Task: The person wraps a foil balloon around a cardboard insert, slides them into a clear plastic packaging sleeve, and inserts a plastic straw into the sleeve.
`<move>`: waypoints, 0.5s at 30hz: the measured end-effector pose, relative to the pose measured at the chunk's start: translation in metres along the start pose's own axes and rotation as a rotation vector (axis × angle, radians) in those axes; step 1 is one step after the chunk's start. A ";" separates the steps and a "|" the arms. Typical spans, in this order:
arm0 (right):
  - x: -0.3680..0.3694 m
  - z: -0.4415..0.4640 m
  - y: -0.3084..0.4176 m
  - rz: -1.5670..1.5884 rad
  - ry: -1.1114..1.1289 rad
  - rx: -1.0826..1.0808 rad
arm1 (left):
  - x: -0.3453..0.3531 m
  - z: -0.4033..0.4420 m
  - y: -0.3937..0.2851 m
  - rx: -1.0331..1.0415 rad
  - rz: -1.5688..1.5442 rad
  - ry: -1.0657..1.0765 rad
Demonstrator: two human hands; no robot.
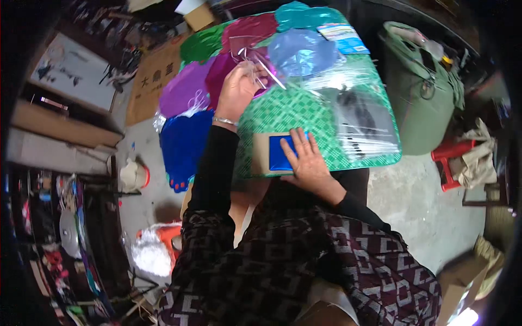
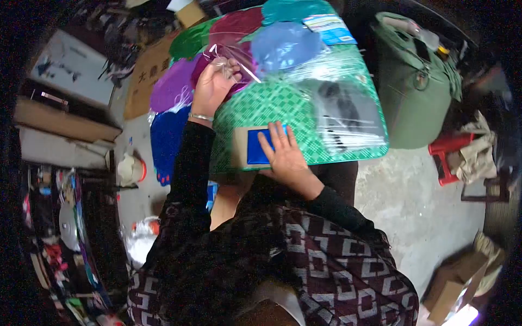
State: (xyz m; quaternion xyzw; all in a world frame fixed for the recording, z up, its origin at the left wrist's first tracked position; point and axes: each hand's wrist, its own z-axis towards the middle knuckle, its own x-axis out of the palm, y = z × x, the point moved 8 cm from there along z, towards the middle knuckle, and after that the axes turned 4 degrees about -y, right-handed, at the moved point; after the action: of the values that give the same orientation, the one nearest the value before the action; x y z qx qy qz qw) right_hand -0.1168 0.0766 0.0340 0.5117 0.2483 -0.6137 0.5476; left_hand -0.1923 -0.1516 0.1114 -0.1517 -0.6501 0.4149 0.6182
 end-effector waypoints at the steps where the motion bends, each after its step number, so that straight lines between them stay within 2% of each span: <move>1: 0.000 0.000 0.003 0.015 0.010 -0.026 | -0.007 -0.014 -0.005 0.003 0.005 -0.019; 9: -0.001 0.002 0.005 -0.021 0.016 -0.005 | -0.059 -0.094 -0.031 0.015 -0.004 -0.185; 15: 0.004 0.001 0.006 -0.043 0.051 -0.008 | -0.136 -0.162 -0.045 0.005 0.188 -0.282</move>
State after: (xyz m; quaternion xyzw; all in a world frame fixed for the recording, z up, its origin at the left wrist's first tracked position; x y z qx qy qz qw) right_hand -0.1114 0.0719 0.0320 0.5197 0.2756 -0.6109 0.5298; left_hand -0.0015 -0.2184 0.0339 -0.1507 -0.7121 0.4899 0.4797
